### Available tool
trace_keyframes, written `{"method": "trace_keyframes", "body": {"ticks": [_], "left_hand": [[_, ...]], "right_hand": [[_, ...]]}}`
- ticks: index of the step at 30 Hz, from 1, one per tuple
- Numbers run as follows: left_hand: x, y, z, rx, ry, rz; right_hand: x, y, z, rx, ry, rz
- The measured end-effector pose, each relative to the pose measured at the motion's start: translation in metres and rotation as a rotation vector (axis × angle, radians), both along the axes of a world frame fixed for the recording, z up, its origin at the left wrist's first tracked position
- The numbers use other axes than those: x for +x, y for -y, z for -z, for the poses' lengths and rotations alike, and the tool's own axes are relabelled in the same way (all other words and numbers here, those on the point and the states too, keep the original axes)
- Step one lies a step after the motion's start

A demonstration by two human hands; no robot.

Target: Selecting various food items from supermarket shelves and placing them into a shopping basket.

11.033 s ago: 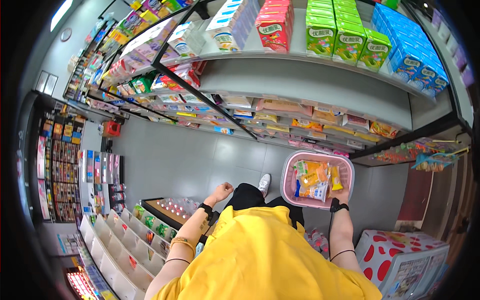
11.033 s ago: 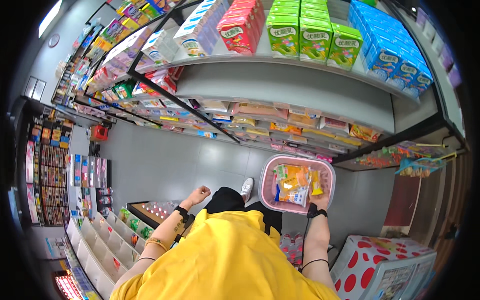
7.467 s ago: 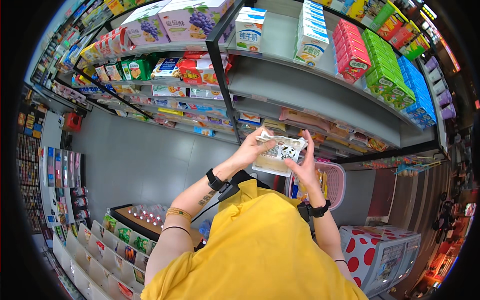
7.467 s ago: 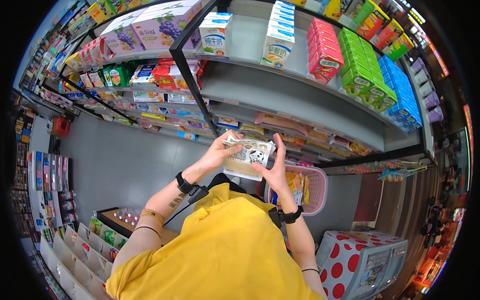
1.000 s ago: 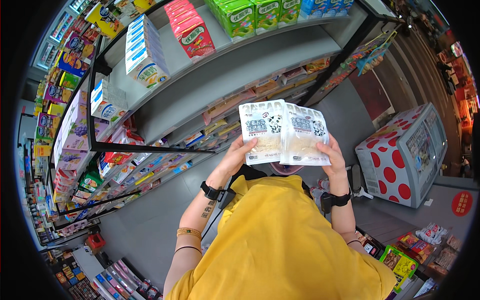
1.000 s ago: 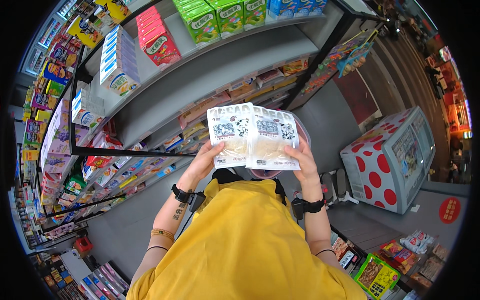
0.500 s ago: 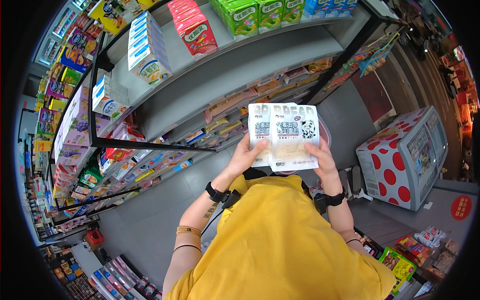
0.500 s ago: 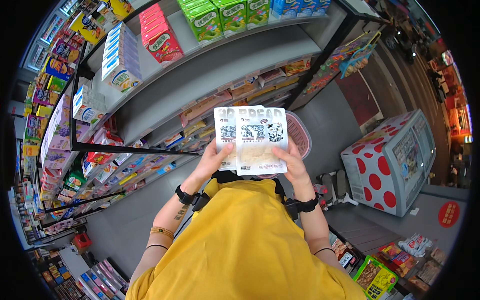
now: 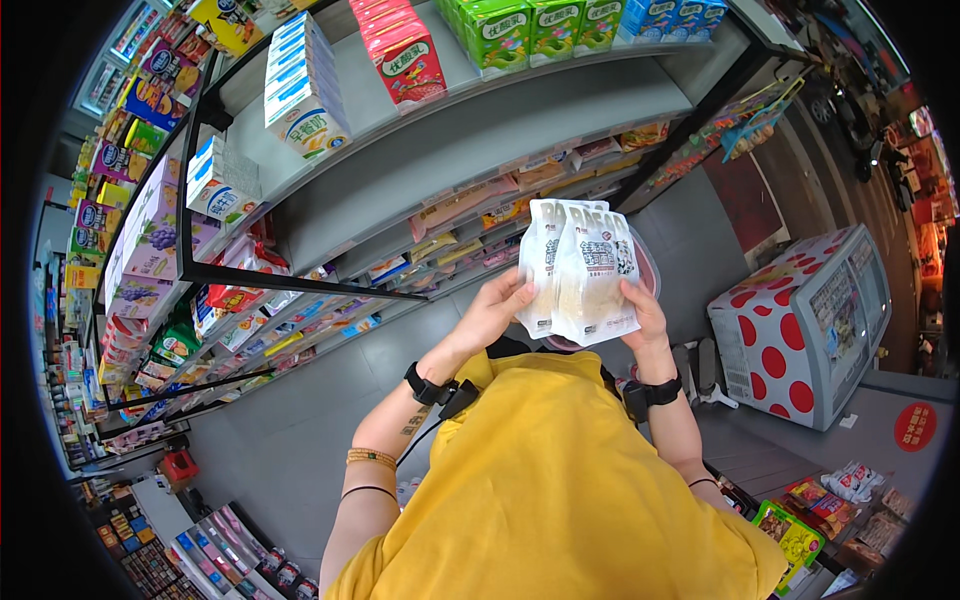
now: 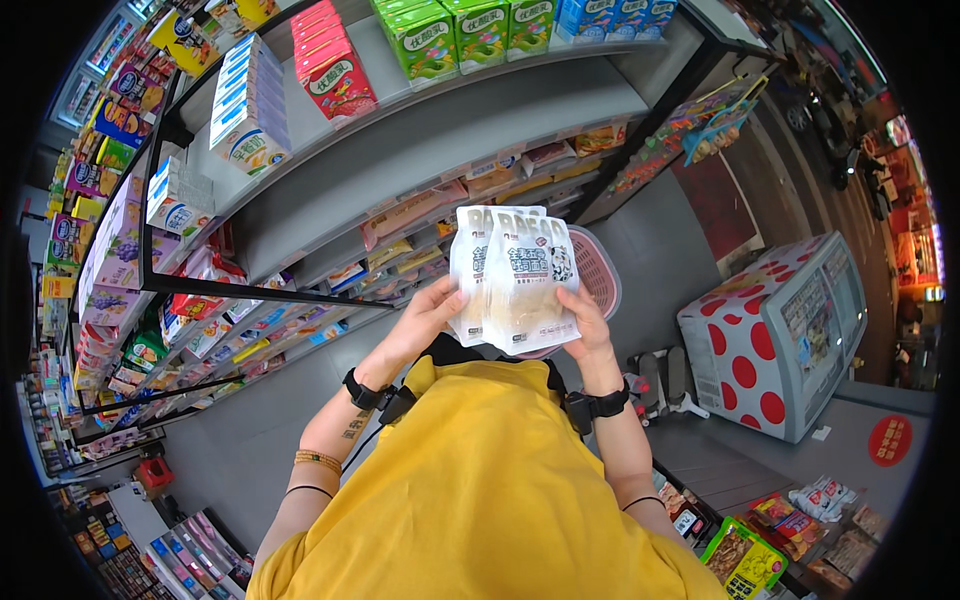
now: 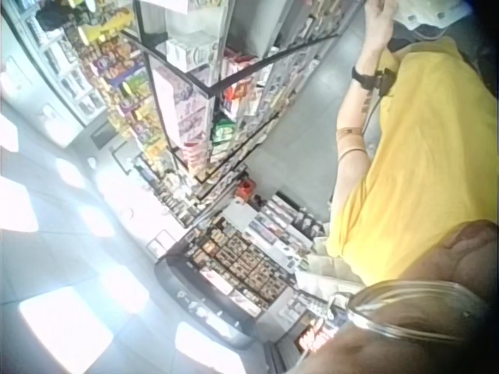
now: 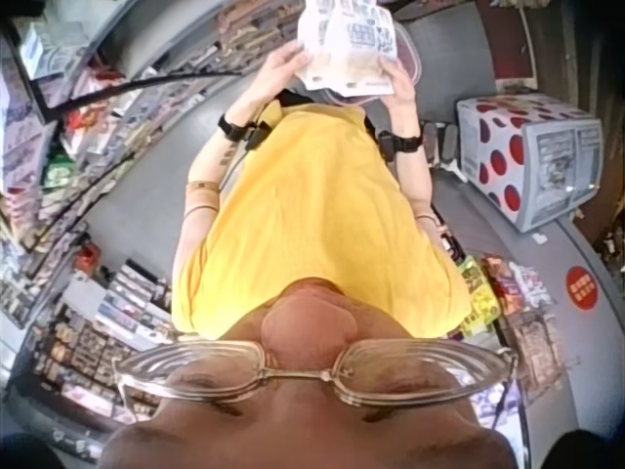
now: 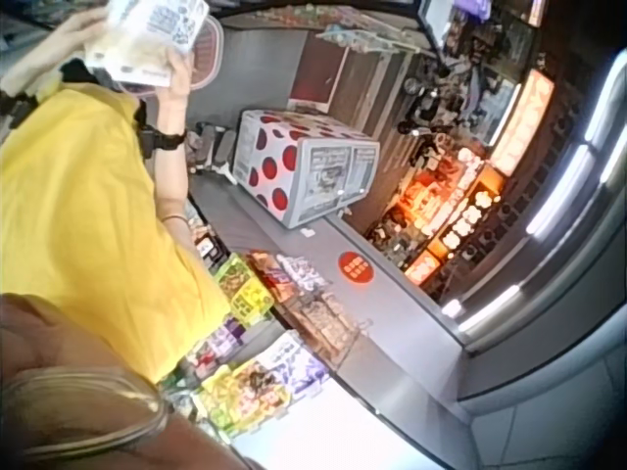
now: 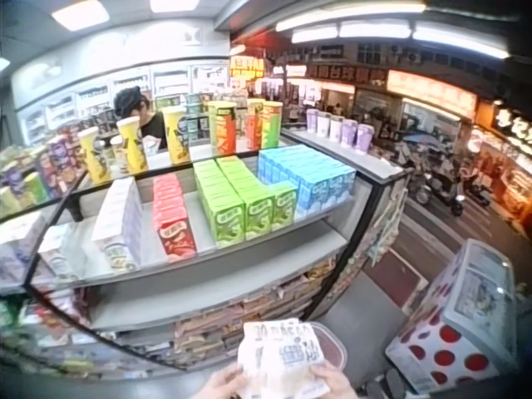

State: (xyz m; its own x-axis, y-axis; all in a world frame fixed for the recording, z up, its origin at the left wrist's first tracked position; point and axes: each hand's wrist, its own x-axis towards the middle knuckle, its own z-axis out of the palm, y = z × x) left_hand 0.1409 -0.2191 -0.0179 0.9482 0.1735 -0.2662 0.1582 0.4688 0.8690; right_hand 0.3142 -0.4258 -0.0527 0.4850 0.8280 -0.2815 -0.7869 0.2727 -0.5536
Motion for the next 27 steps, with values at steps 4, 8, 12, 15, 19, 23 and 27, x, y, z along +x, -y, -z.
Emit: {"method": "trace_keyframes", "body": {"ticks": [4,8,12,15,19,23,27], "left_hand": [[-0.002,0.0,0.007,-0.003,-0.013,-0.008],[-0.002,-0.001,0.011,-0.082,-0.017,-0.038],[-0.002,-0.002,-0.001,-0.18,-0.017,-0.053],[-0.002,0.0,0.002,0.006,0.056,-0.058],[-0.001,0.001,0.0,0.195,0.073,-0.06],[-0.007,-0.008,0.015,-0.005,0.007,-0.156],[-0.011,-0.013,0.019,-0.22,-0.018,-0.2]], "right_hand": [[-0.002,-0.003,-0.002,0.023,-0.012,-0.047],[-0.005,-0.005,-0.004,0.048,-0.089,-0.086],[-0.005,-0.005,-0.001,0.04,-0.101,-0.078],[-0.006,-0.005,-0.002,0.045,-0.065,-0.082],[-0.004,-0.002,-0.003,0.016,0.008,-0.043],[0.007,0.007,-0.004,0.047,0.032,0.02],[0.013,0.019,0.001,0.052,-0.068,0.05]]}}
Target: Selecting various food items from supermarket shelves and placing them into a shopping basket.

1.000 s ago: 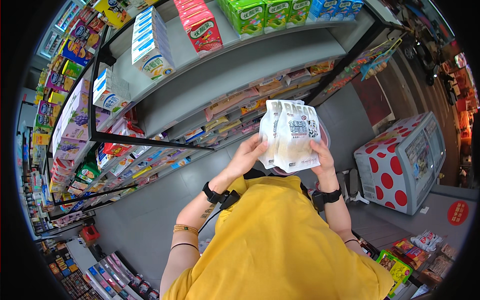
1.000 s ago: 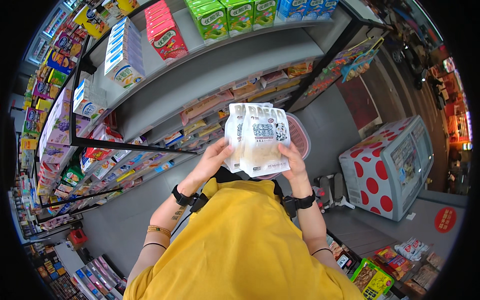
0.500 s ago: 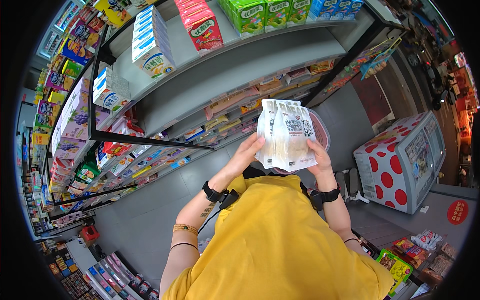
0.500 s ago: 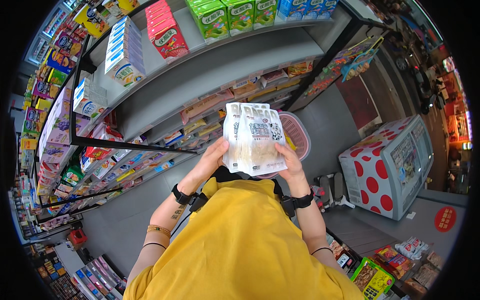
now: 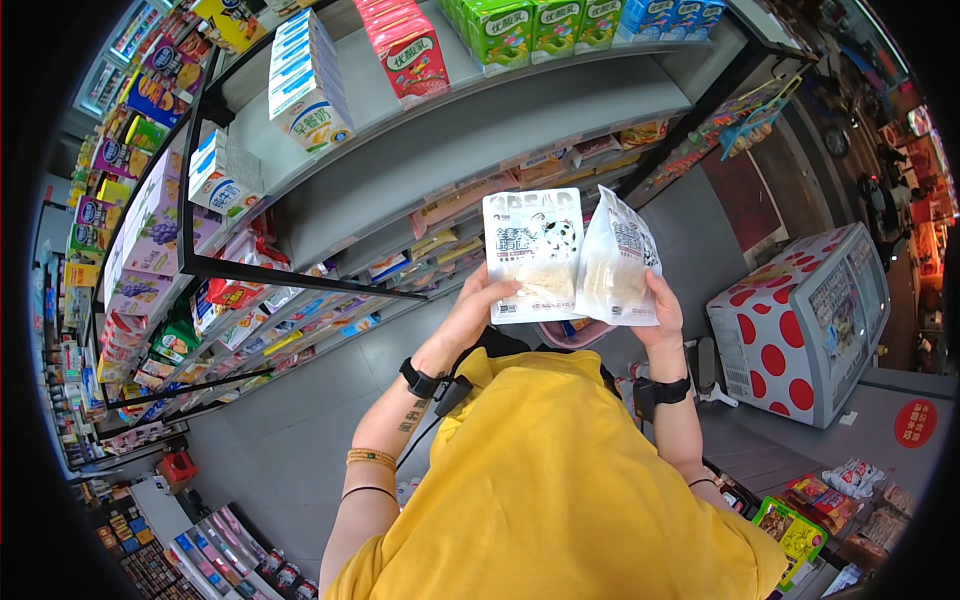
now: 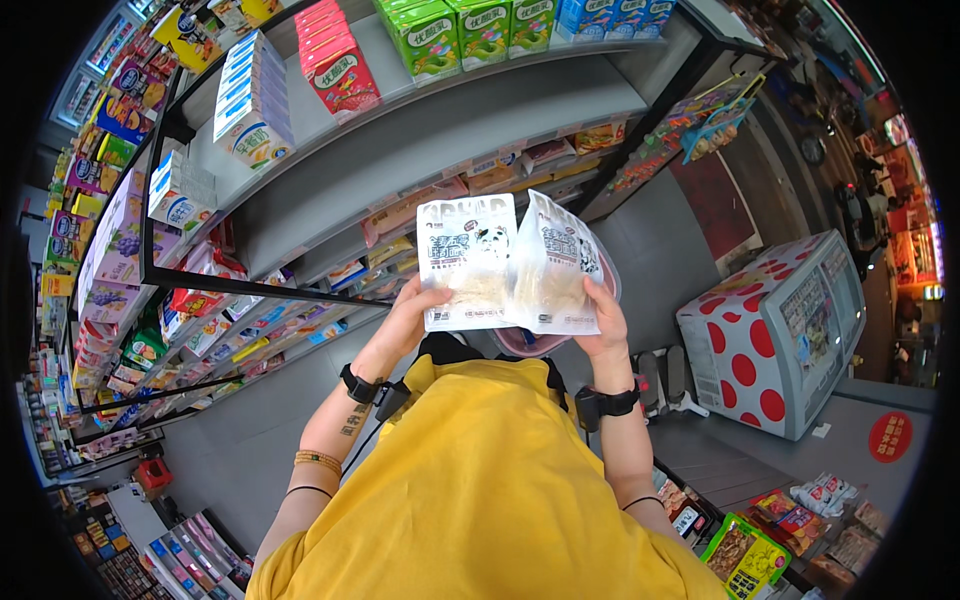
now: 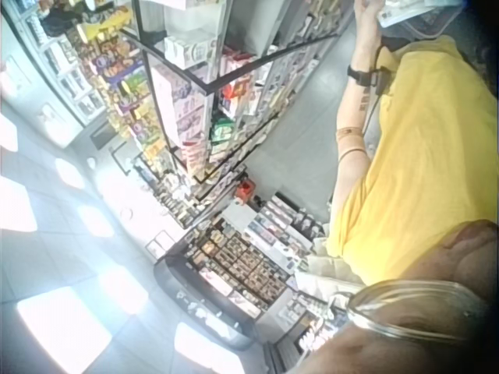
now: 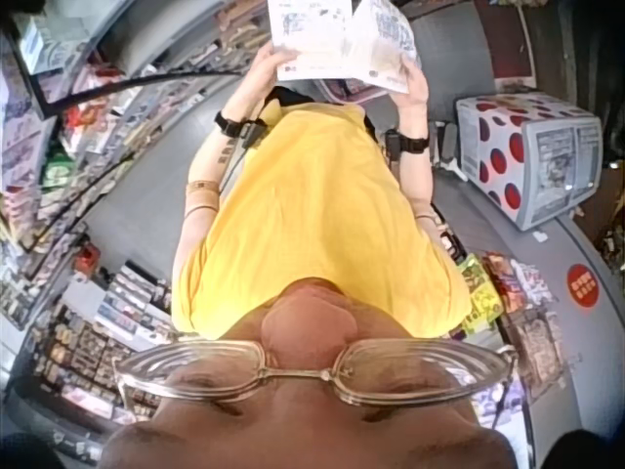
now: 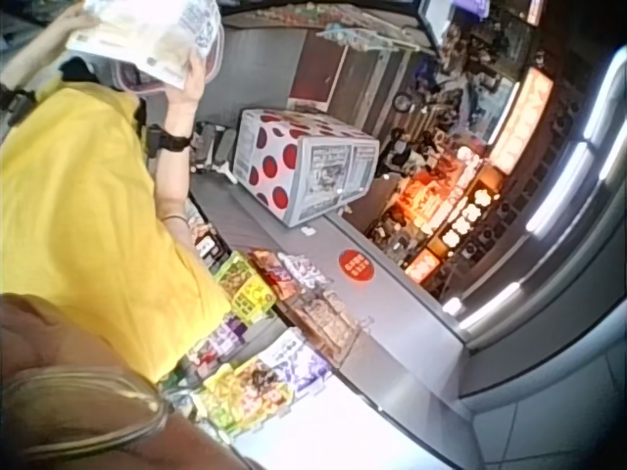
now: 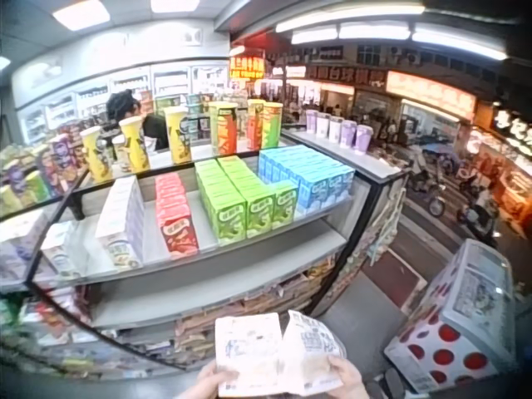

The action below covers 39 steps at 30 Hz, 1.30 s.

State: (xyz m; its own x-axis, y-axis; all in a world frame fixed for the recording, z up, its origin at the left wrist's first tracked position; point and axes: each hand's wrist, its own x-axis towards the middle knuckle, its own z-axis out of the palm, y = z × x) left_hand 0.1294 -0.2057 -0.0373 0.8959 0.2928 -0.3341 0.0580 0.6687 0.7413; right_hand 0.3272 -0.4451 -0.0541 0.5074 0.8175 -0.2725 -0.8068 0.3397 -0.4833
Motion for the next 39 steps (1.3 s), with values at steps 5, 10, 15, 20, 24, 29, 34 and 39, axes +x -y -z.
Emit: {"method": "trace_keyframes", "body": {"ticks": [5,10,15,20,24,29,34,39], "left_hand": [[-0.002,0.007,-0.005,0.058,-0.02,0.021],[-0.007,0.008,-0.008,-0.108,0.063,0.092],[-0.015,0.006,-0.005,-0.267,0.158,0.09],[-0.03,0.0,0.017,-0.511,0.213,0.085],[-0.037,-0.003,0.023,-0.662,0.271,0.047],[-0.036,0.001,0.024,-0.59,0.311,0.001],[-0.036,-0.001,0.036,-0.659,0.291,-0.016],[-0.043,-0.003,0.041,-0.551,0.288,0.026]], "right_hand": [[-0.002,0.009,0.01,0.023,-0.044,-0.008],[-0.012,0.012,0.012,0.145,0.072,0.029],[-0.012,0.016,0.01,0.248,0.036,0.003],[-0.02,0.01,0.004,0.264,-0.019,0.016],[-0.026,0.008,0.001,0.186,-0.021,0.04],[-0.022,0.007,0.006,0.159,-0.008,-0.014],[-0.026,0.006,0.002,0.197,-0.085,-0.002],[-0.022,0.006,0.011,0.269,-0.303,0.102]]}}
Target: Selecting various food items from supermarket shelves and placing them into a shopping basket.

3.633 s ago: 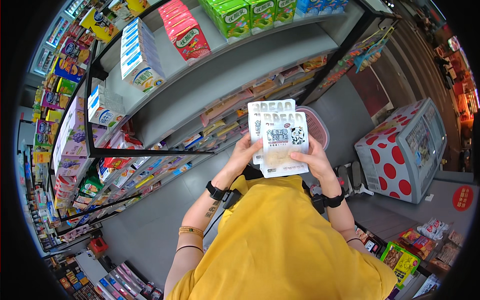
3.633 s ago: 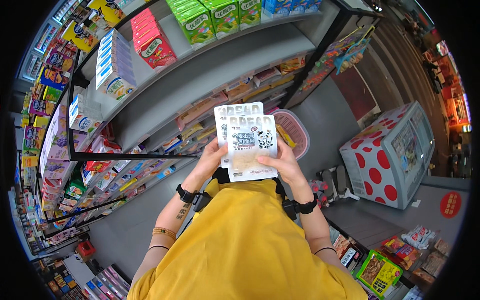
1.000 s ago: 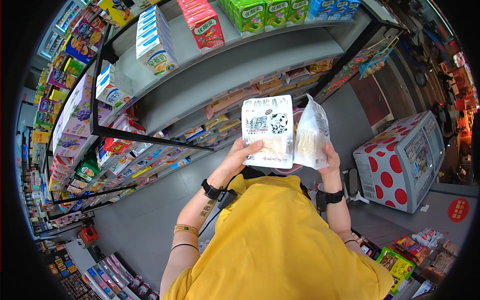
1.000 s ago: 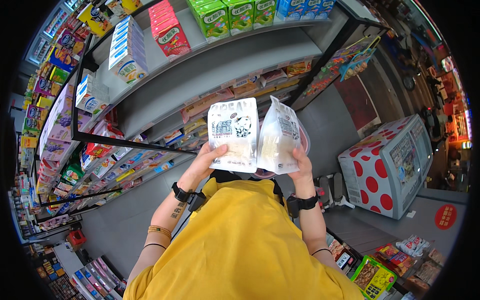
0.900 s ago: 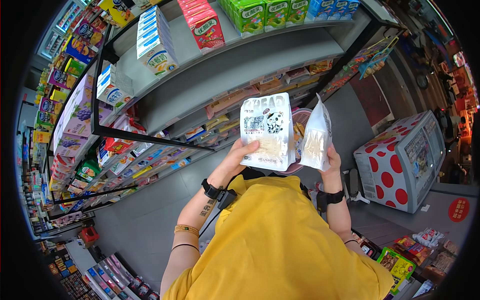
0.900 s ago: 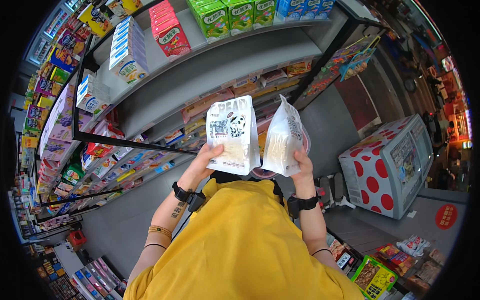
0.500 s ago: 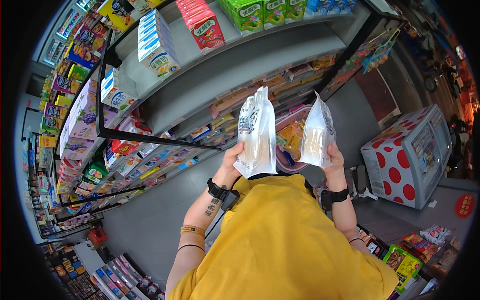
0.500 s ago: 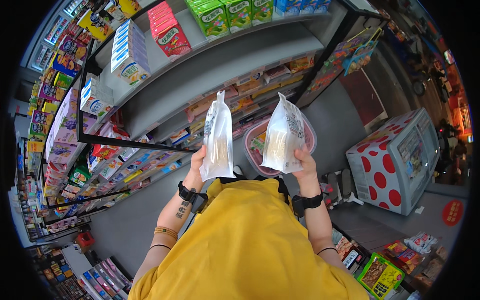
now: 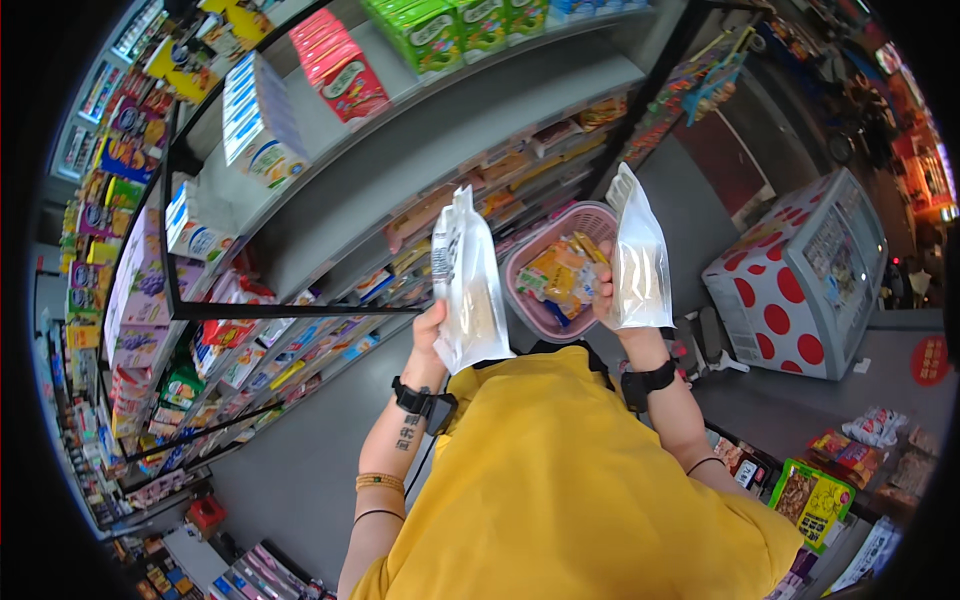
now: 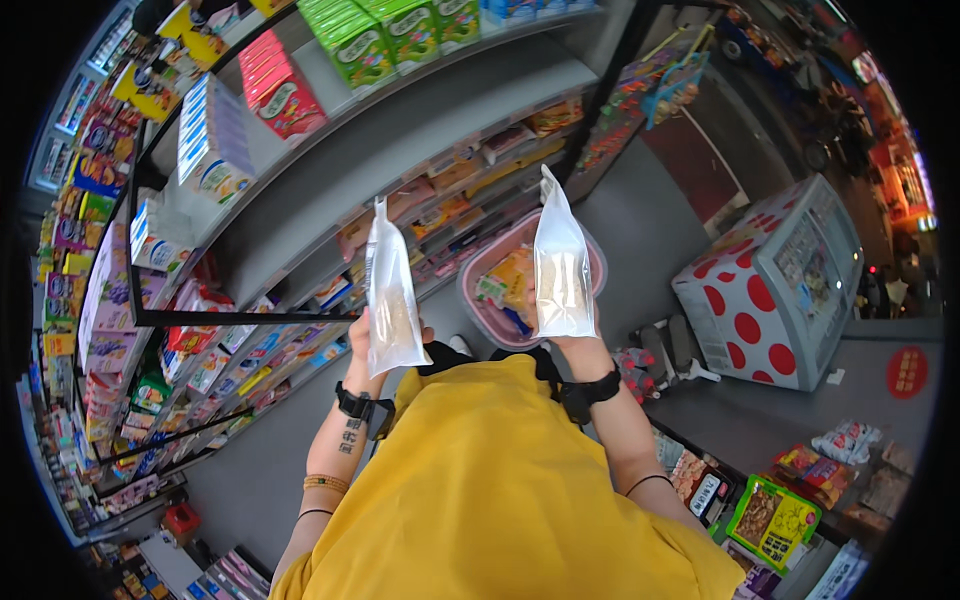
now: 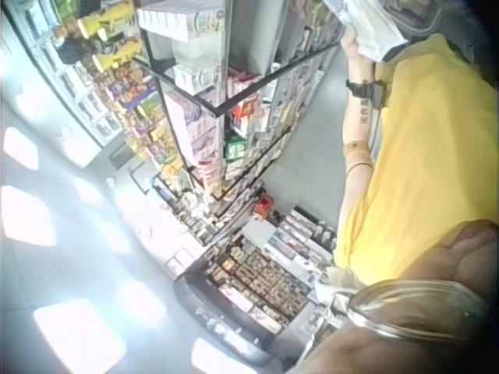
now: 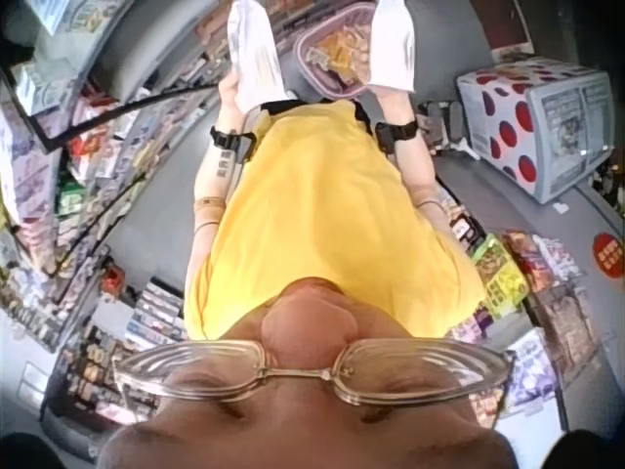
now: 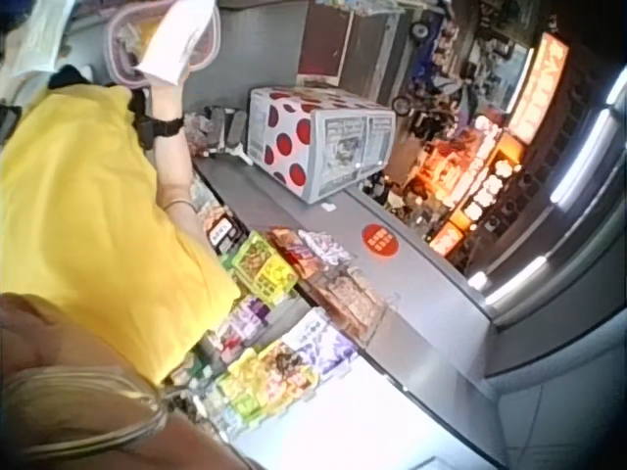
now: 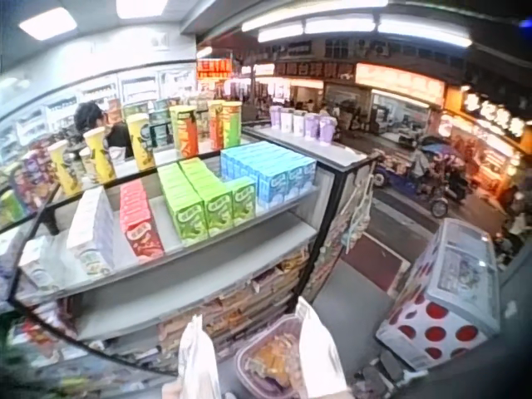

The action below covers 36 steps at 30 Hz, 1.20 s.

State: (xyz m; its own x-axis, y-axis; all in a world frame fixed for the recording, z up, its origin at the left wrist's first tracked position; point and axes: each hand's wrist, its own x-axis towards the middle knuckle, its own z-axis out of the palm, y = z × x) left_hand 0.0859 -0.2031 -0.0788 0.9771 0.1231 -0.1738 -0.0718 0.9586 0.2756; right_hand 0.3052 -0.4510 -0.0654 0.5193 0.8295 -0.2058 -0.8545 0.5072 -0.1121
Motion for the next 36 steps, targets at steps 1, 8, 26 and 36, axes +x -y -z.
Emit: {"method": "trace_keyframes", "body": {"ticks": [1,8,26,36], "left_hand": [[-0.002,0.0,0.001,-0.004,-0.014,0.007],[0.001,0.001,-0.001,0.026,-0.093,0.042],[0.038,0.018,-0.028,0.517,-0.289,0.143],[0.061,0.023,-0.003,0.721,-0.238,0.304]], "right_hand": [[0.0,-0.005,-0.016,0.126,0.009,-0.086],[-0.014,-0.015,-0.062,-0.024,0.127,-0.07],[-0.013,-0.002,-0.016,0.097,0.194,-0.066],[-0.029,0.011,-0.046,-0.231,0.539,-0.027]]}}
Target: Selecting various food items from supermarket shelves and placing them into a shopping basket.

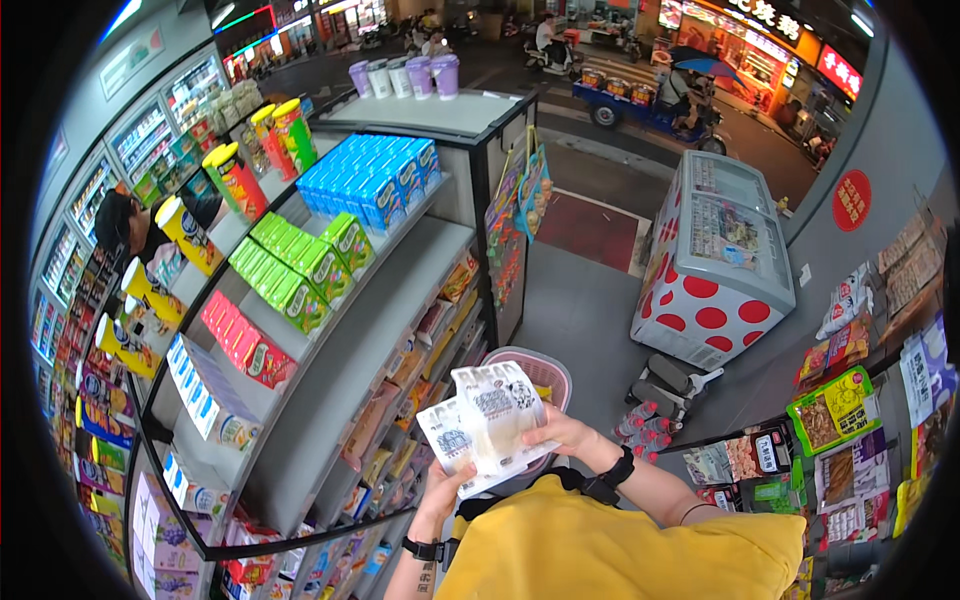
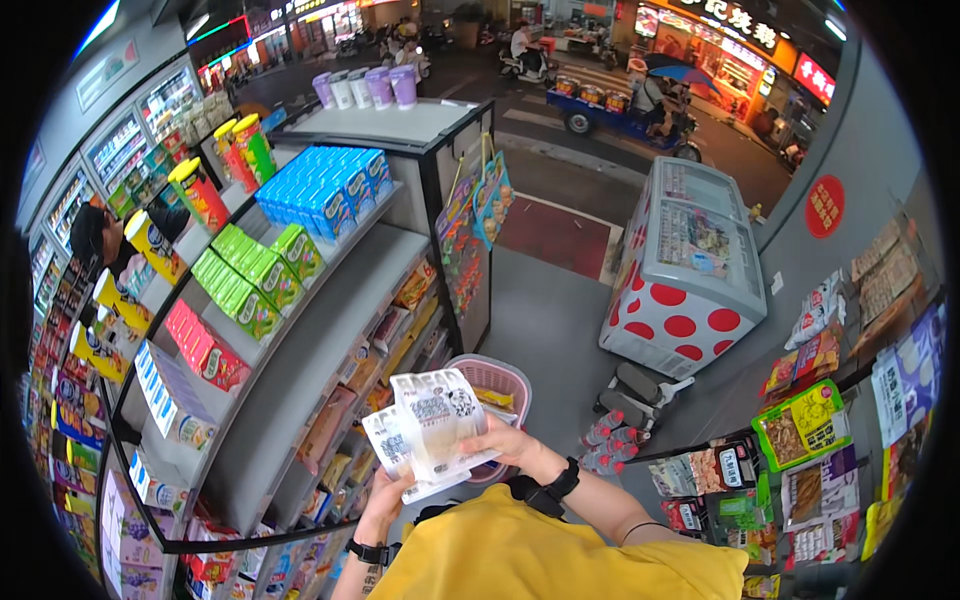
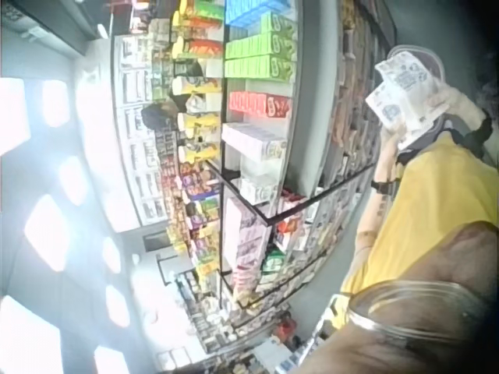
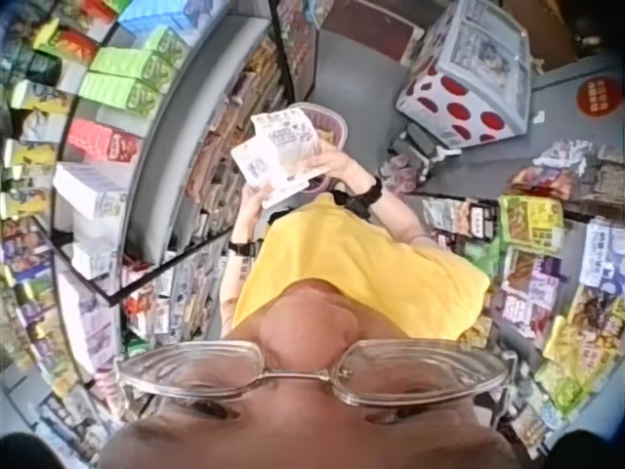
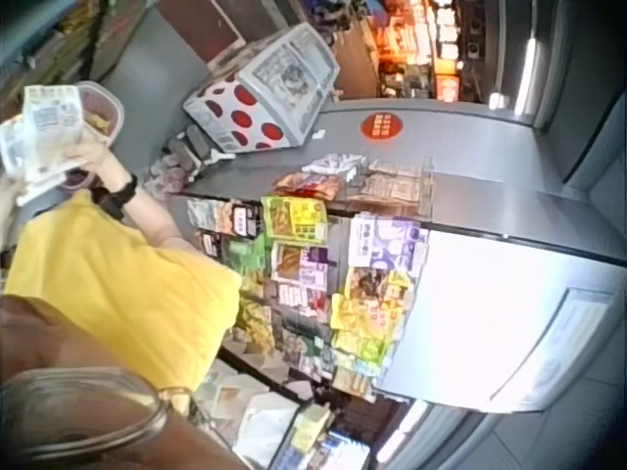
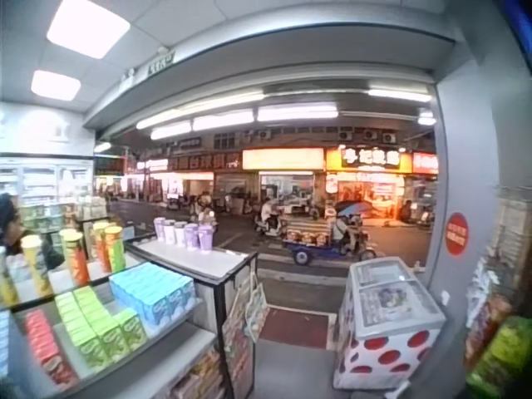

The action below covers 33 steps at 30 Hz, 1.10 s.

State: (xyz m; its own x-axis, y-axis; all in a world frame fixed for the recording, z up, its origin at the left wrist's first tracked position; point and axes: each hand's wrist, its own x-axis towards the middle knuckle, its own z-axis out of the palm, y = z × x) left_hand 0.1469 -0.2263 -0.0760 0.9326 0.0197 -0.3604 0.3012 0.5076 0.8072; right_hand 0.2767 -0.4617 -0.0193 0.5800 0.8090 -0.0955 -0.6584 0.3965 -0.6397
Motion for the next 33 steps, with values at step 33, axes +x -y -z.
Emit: {"method": "trace_keyframes", "body": {"ticks": [33], "left_hand": [[0.0,-0.003,0.038,0.112,0.012,0.149]], "right_hand": [[-0.039,-0.021,0.013,-0.409,0.235,0.102]]}}
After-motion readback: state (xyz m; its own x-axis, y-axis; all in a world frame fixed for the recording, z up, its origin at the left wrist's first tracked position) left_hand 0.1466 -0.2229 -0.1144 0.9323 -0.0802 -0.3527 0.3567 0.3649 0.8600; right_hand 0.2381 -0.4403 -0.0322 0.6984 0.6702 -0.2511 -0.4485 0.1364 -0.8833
